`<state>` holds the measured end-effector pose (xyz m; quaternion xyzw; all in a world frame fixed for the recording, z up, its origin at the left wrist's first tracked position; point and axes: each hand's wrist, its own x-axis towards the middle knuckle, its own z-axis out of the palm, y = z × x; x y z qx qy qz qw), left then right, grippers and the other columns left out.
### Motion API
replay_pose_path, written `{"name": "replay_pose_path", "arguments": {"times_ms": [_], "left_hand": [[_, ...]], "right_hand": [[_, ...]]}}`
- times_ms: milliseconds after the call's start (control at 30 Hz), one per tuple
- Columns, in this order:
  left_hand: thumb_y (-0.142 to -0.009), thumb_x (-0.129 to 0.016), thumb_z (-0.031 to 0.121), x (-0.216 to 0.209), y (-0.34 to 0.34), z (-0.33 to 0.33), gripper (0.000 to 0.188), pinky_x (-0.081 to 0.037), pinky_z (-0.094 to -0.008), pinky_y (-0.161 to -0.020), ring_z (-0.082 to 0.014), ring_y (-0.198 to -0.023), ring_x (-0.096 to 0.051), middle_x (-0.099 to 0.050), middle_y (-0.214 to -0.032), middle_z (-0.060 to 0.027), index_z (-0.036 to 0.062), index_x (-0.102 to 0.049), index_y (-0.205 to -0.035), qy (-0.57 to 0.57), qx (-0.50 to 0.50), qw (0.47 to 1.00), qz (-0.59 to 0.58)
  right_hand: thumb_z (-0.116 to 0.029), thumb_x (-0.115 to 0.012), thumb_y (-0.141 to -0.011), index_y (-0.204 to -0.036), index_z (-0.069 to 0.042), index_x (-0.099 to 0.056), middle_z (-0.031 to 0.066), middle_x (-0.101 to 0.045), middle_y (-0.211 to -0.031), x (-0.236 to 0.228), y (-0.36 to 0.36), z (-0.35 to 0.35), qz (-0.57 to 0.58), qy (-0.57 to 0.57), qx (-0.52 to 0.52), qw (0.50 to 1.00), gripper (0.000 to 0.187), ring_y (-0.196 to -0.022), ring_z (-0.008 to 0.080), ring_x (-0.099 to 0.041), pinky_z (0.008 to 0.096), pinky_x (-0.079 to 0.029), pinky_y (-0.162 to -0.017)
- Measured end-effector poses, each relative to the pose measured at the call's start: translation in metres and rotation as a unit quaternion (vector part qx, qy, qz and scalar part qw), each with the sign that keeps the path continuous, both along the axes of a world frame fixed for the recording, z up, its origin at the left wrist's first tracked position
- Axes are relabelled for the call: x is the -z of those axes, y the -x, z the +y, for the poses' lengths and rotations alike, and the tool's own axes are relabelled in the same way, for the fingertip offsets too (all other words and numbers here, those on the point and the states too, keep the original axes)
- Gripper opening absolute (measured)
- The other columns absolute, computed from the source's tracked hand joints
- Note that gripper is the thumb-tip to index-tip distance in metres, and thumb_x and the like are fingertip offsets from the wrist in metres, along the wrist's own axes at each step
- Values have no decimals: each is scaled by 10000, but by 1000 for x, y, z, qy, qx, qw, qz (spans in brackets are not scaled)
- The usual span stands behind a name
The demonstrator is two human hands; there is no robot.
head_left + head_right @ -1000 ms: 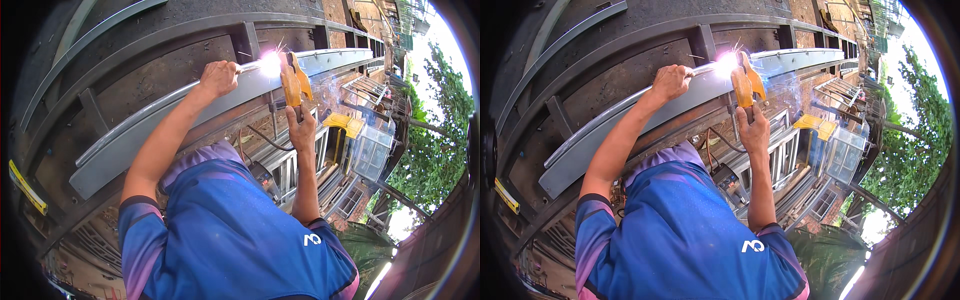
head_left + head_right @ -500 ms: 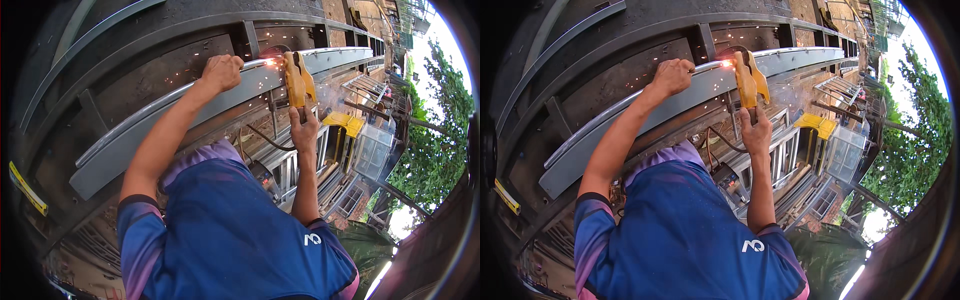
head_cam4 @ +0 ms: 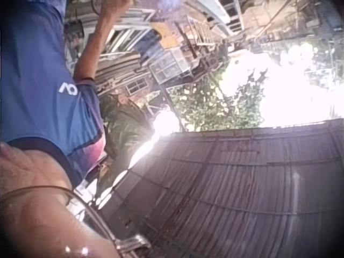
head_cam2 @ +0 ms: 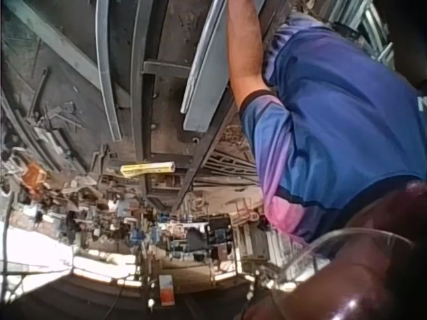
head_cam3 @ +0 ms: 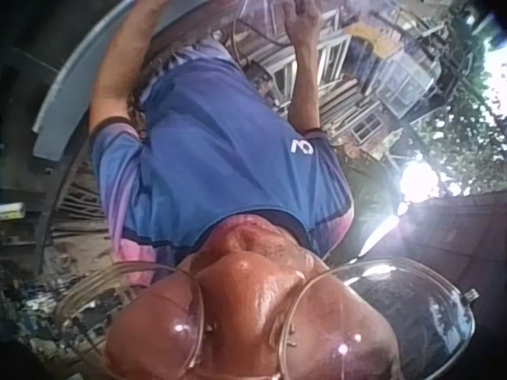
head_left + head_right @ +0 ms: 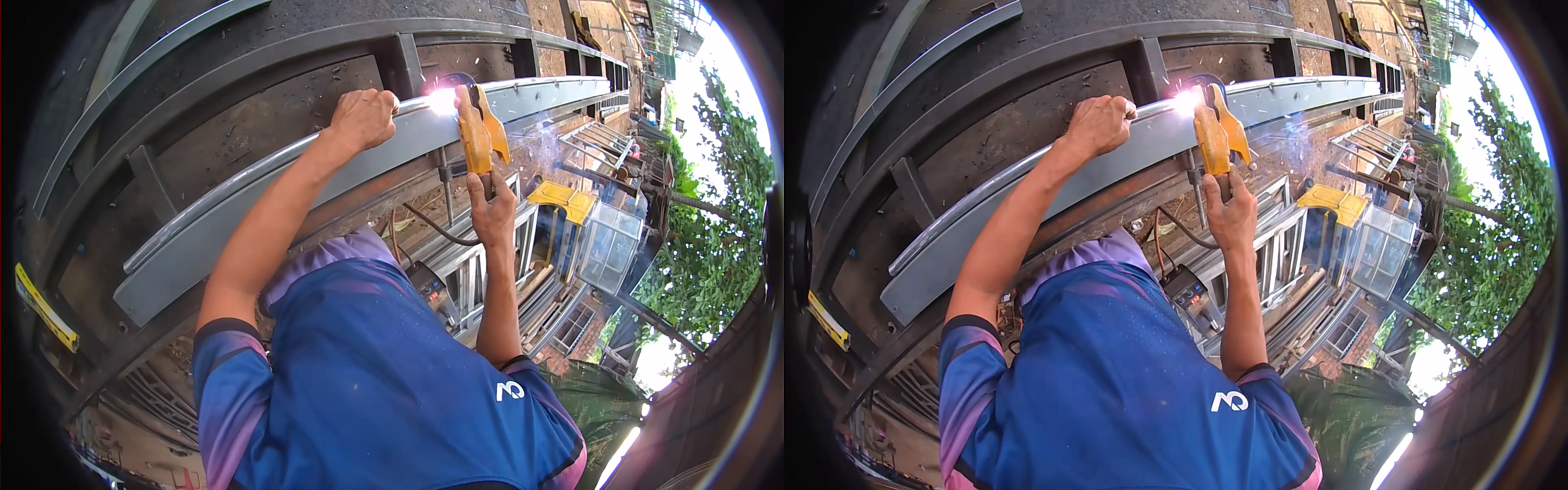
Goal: Welding metal beams using an arc welder and clamps to join pieces of a frame.
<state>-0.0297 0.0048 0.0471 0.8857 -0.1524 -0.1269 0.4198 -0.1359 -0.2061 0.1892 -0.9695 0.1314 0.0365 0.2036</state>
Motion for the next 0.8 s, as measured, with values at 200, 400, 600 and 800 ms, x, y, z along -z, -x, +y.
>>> {"name": "replay_pose_path", "arguments": {"times_ms": [200, 400, 600, 800], "left_hand": [[-750, -587, 127, 2, 3, -4, 234, -548, -440, -818, -382, -865, -686, -698, -892, -212, 74, -712, -940, -9, -3, 1000, 9], [-779, -544, 136, 11, 6, -4, 232, -536, -440, -837, -389, -897, -680, -696, -904, -222, 69, -707, -930, 38, -43, 998, -21], [-796, -504, 137, 9, 2, -1, 248, -527, -453, -848, -402, -905, -675, -693, -930, -238, 63, -706, -919, 17, -16, 999, 42], [-781, -529, 137, 5, 3, 1, 243, -524, -455, -858, -395, -919, -676, -694, -909, -240, 55, -705, -926, 25, -12, 998, 56]], "right_hand": [[-243, -678, -930, -916, 57, -618, 27, -514, -634, -2, -3, 2, 6, -11, 0, 1000, 306, -592, 88, -435, 283, -390, -552], [-236, -668, -936, -918, 52, -618, 18, -517, -634, -4, -2, 0, -14, -49, 5, 999, 293, -592, 85, -439, 277, -385, -549], [-217, -647, -948, -919, 46, -617, 16, -505, -623, 0, -3, -3, -10, -28, -19, 999, 266, -589, 86, -437, 280, -382, -547], [-225, -647, -946, -919, 47, -618, 25, -503, -620, 1, -3, 0, -12, -17, -22, 1000, 275, -587, 90, -442, 283, -386, -550]]}}
